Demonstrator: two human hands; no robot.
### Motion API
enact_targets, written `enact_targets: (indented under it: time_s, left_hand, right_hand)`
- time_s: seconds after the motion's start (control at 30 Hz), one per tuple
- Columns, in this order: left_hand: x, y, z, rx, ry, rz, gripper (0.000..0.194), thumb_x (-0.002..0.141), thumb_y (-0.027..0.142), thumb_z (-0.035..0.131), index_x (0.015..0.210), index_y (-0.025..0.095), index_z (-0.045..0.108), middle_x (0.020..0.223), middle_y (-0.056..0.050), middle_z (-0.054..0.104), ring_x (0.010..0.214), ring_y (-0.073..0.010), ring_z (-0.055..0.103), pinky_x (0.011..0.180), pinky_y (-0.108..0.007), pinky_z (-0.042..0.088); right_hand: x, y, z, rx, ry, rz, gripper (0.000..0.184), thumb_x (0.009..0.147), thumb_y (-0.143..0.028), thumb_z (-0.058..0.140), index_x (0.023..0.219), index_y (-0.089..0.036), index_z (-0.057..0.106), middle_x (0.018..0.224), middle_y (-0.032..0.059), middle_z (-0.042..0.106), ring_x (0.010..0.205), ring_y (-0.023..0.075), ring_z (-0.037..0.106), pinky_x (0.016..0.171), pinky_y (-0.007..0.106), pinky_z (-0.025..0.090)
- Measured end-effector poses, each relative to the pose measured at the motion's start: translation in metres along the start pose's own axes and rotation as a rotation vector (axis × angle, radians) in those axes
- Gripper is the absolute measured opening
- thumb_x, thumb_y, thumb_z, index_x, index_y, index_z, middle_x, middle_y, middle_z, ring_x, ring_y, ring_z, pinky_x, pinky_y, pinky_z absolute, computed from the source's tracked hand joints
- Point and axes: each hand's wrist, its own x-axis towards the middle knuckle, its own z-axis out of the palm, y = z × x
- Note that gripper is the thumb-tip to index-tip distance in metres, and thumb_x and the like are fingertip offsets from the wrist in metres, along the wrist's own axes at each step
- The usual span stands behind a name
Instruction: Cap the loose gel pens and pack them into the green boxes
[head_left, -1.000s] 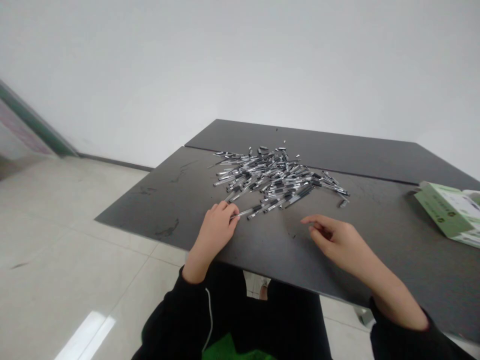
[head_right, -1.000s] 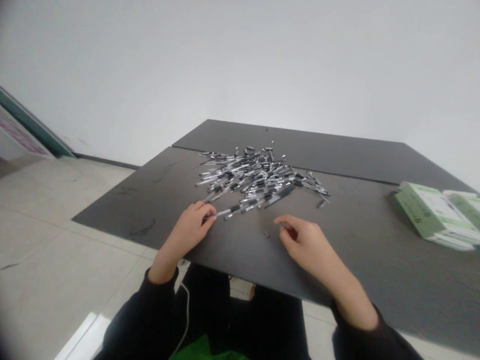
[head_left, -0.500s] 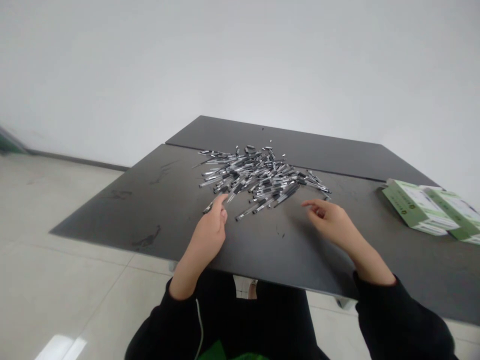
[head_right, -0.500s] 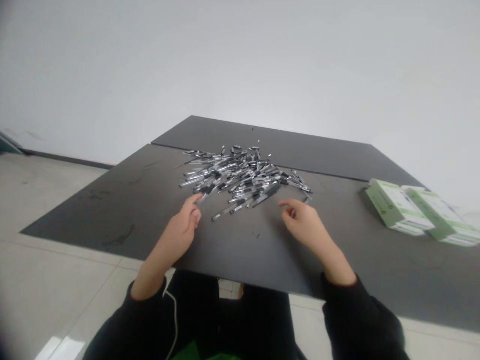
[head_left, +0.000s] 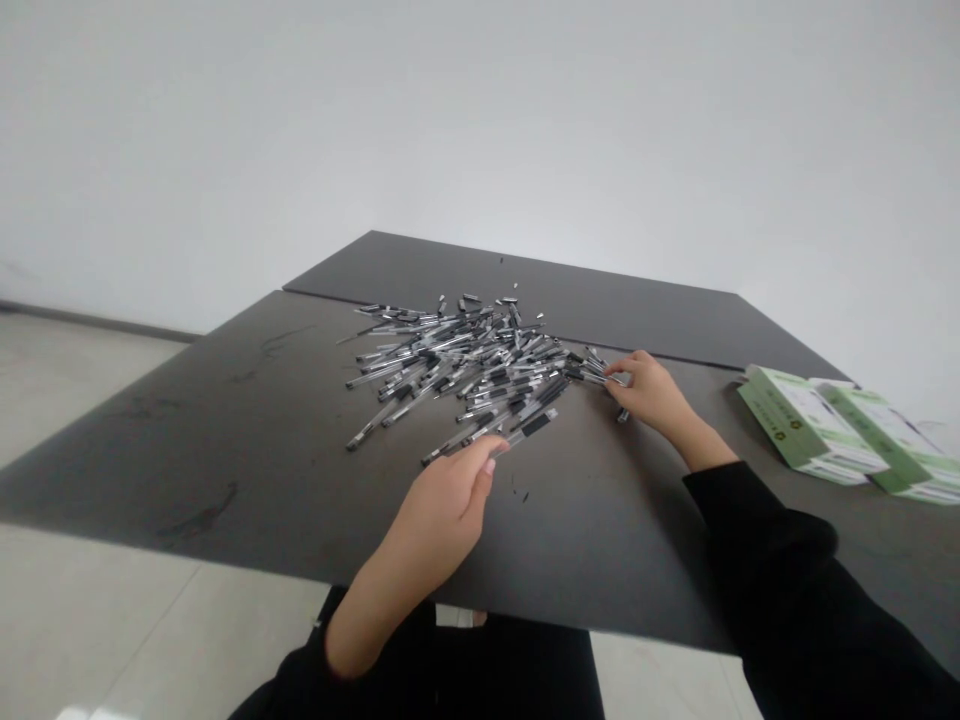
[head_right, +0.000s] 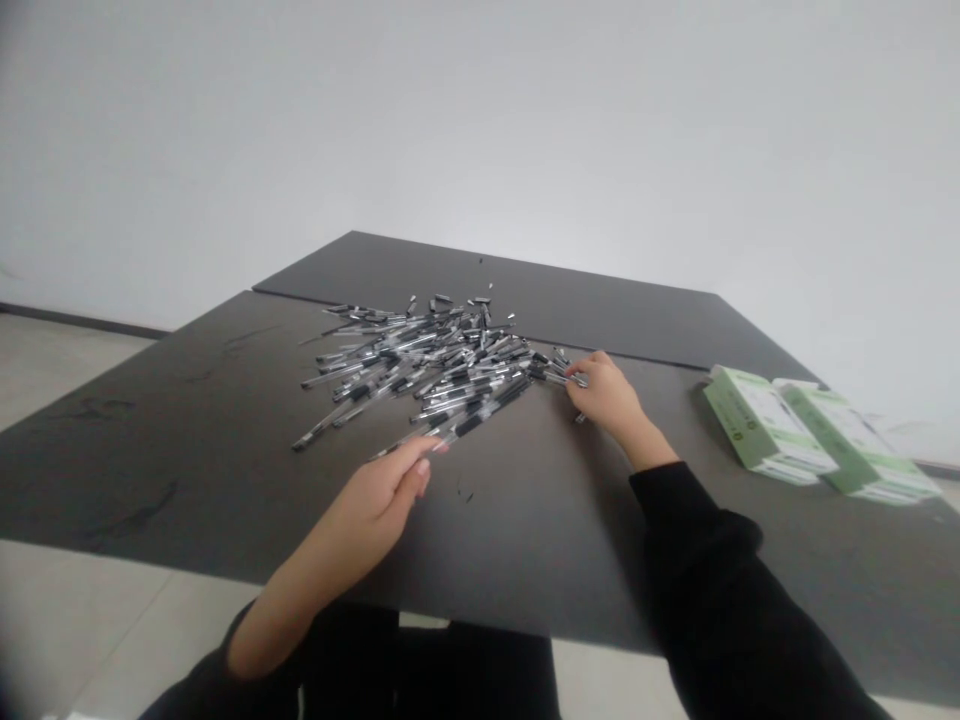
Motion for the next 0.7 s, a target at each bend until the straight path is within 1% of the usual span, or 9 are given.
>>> enact_targets:
  time_s: [0.07,0.17,0.23,0.3,0.4,0.47,0.5,0.57,0.7]
  left_hand:
    - [0.005,0.004,-0.005,-0.023,-0.049,-0.004,0.025,0.102,0.027,0.032,0.107,0.022,0.056,0.078,-0.001,0.067,0.074,-0.0195,0.064,0.071,-0.033,0.045]
    - [0.020,0.008,-0.021,-0.125,-0.102,-0.008,0.015,0.102,0.026,0.032,0.098,0.023,0.047,0.083,0.001,0.070,0.069,-0.0161,0.063,0.072,-0.032,0.045]
    - [0.040,0.009,-0.032,-0.157,-0.102,0.020,0.011,0.102,0.026,0.034,0.096,0.024,0.044,0.087,0.001,0.072,0.073,-0.0158,0.065,0.075,-0.032,0.045]
    - [0.064,0.005,-0.042,-0.177,-0.093,0.048,0.011,0.101,0.024,0.035,0.092,0.024,0.042,0.082,0.001,0.071,0.070,-0.0154,0.064,0.073,-0.032,0.045]
    - [0.101,-0.010,-0.058,-0.195,0.060,0.028,0.019,0.100,0.025,0.034,0.082,0.023,0.041,0.068,0.002,0.064,0.059,-0.0142,0.059,0.067,-0.030,0.044]
    - [0.118,-0.024,-0.072,-0.146,0.194,0.013,0.028,0.099,0.025,0.034,0.073,0.022,0.045,0.066,0.001,0.061,0.059,-0.0135,0.055,0.065,-0.029,0.042]
    - [0.123,-0.031,-0.080,-0.098,0.226,0.001,0.030,0.097,0.024,0.037,0.068,0.021,0.046,0.061,0.001,0.056,0.057,-0.0132,0.052,0.061,-0.028,0.039]
    - [0.127,-0.046,-0.097,-0.039,0.307,-0.027,0.031,0.092,0.022,0.044,0.061,0.020,0.048,0.054,0.003,0.047,0.054,-0.0126,0.045,0.056,-0.027,0.032]
    - [0.124,-0.070,-0.128,-0.220,0.404,-0.069,0.032,0.093,0.025,0.043,0.061,0.021,0.047,0.051,0.004,0.041,0.046,-0.0105,0.037,0.049,-0.026,0.027]
  right_hand:
    - [0.000,0.003,0.001,-0.011,-0.005,-0.005,0.031,0.083,-0.031,0.058,0.102,-0.017,0.077,0.101,0.0106,0.064,0.078,0.0221,0.062,0.078,0.036,0.050]
    - [0.000,0.001,-0.008,0.035,0.022,0.008,0.032,0.082,-0.029,0.058,0.105,-0.017,0.076,0.102,0.0102,0.068,0.080,0.0218,0.062,0.079,0.034,0.050]
    - [0.000,-0.007,-0.019,0.087,0.048,0.040,0.032,0.082,-0.028,0.056,0.105,-0.017,0.076,0.099,0.0093,0.070,0.077,0.0205,0.062,0.076,0.032,0.049]
    - [0.003,-0.017,-0.032,0.118,0.017,0.082,0.032,0.083,-0.027,0.054,0.104,-0.018,0.077,0.092,0.0079,0.072,0.071,0.0198,0.063,0.072,0.031,0.048]
    - [0.011,-0.031,-0.047,0.102,-0.104,0.102,0.032,0.084,-0.028,0.054,0.101,-0.018,0.079,0.073,0.0052,0.070,0.064,0.0204,0.063,0.067,0.031,0.047]
    - [0.018,-0.040,-0.052,0.090,-0.138,0.082,0.030,0.084,-0.028,0.054,0.098,-0.019,0.079,0.067,0.0043,0.068,0.063,0.0208,0.063,0.066,0.031,0.046]
    - [0.021,-0.044,-0.053,0.090,-0.141,0.065,0.030,0.085,-0.028,0.053,0.096,-0.019,0.079,0.067,0.0043,0.068,0.063,0.0209,0.063,0.066,0.031,0.046]
    - [0.028,-0.055,-0.050,0.091,-0.150,0.017,0.029,0.086,-0.028,0.053,0.096,-0.020,0.079,0.069,0.0048,0.069,0.064,0.0216,0.063,0.066,0.032,0.047]
    - [0.037,-0.096,-0.034,0.090,-0.226,-0.131,0.027,0.086,-0.023,0.054,0.098,-0.023,0.078,0.072,0.0044,0.071,0.063,0.0221,0.063,0.064,0.033,0.047]
